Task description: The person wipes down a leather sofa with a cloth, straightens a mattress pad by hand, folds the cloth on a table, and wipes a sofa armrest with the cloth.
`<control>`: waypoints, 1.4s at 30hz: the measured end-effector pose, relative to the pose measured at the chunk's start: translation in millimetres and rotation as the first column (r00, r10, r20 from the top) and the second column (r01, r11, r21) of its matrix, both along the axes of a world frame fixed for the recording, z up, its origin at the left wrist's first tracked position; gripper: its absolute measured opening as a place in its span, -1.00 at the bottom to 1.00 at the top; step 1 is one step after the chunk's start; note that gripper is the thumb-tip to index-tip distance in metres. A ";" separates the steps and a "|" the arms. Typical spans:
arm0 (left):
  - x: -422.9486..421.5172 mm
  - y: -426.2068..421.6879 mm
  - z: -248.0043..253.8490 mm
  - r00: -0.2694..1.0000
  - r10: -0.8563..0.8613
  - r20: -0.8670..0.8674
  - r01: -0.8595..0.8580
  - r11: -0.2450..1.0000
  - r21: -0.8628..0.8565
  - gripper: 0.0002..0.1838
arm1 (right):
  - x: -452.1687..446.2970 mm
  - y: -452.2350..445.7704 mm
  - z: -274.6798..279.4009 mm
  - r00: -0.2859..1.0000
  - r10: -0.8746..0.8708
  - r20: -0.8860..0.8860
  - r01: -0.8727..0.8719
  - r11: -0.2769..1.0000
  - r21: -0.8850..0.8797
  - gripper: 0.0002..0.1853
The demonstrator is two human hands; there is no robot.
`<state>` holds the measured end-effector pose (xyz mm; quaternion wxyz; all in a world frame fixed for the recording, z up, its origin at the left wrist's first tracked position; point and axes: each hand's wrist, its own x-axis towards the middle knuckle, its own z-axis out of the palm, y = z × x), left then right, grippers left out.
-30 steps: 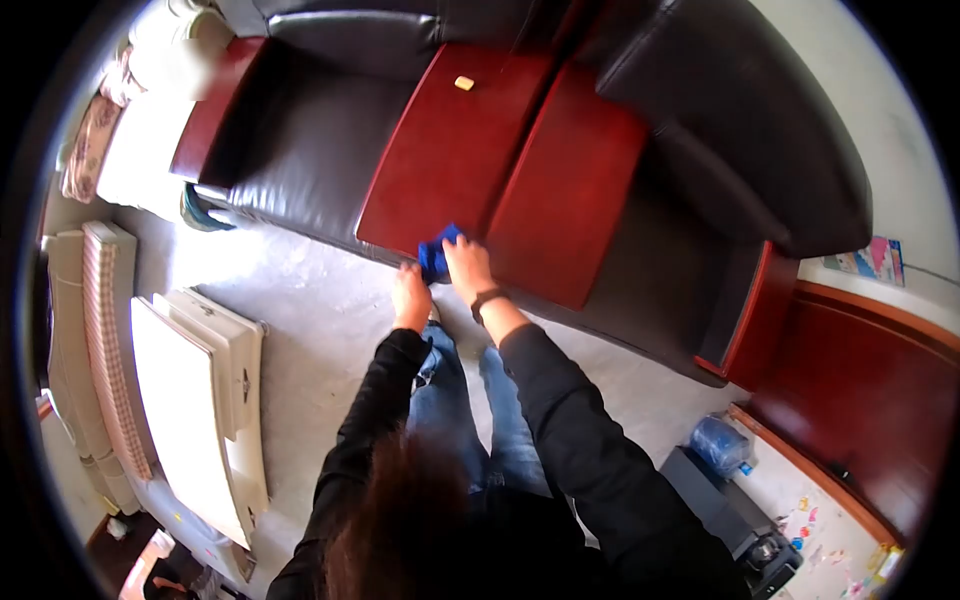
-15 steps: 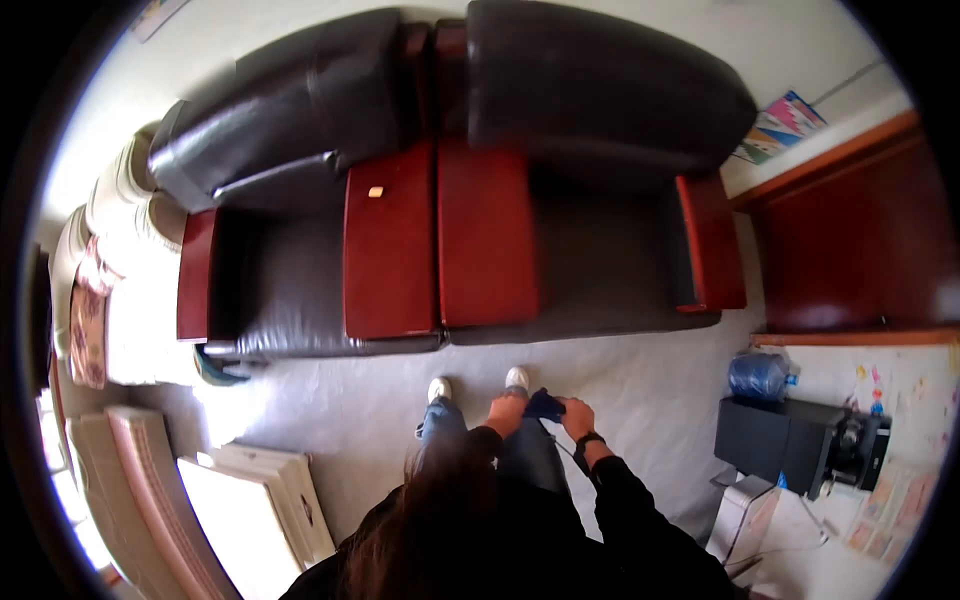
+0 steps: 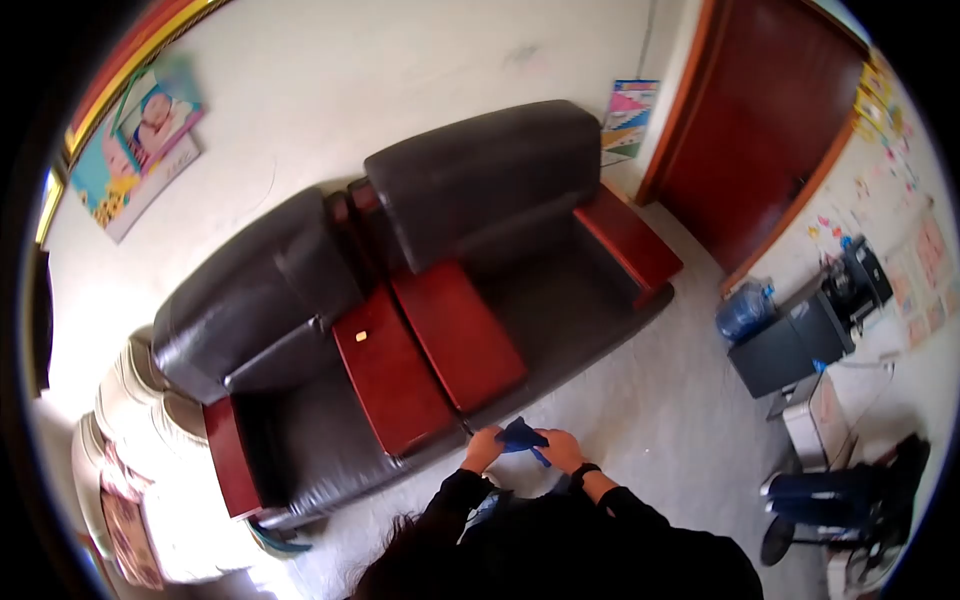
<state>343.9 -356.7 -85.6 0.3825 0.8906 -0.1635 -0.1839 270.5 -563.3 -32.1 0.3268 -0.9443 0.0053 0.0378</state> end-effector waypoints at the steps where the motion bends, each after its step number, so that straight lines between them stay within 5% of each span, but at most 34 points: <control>1: -2.1 5.9 1.6 0.999 -0.033 0.012 0.033 0.999 0.013 -0.71 | -1.6 0.1 2.2 0.997 0.073 0.020 -0.072 0.997 -0.018 -0.57; 13: -67.9 -61.6 39.3 0.979 -0.199 0.038 0.203 0.970 -0.131 -0.66 | -62.8 -96.0 69.2 0.990 0.140 -0.006 -0.140 0.990 -0.009 -0.64; 21: -112.8 -233.4 121.9 0.860 -0.502 0.093 0.510 0.852 -0.115 -0.65 | -193.6 -226.5 100.8 0.951 -0.307 0.038 0.295 0.936 0.195 -0.60; 29: -154.7 -367.5 191.9 0.669 -0.743 0.012 0.732 0.657 -0.180 -0.74 | -276.6 -300.1 116.1 0.755 -0.655 -0.018 0.614 0.698 0.368 -0.56; 32: -143.7 -390.6 189.1 0.704 -0.707 0.059 0.695 0.670 -0.262 -0.74 | -265.6 -313.1 110.5 0.704 -0.704 -0.097 0.652 0.586 0.481 -0.55; 39: -68.1 -449.3 204.8 0.809 -0.583 0.073 0.555 0.716 -0.423 -0.72 | -185.4 -357.5 133.7 0.804 -0.591 -0.064 0.549 0.698 0.459 -0.47; 42: -42.6 -469.7 213.4 0.837 -0.532 -0.129 0.424 0.779 -0.462 -0.69 | -142.9 -378.9 146.7 0.827 -0.557 -0.077 0.528 0.723 0.444 -0.43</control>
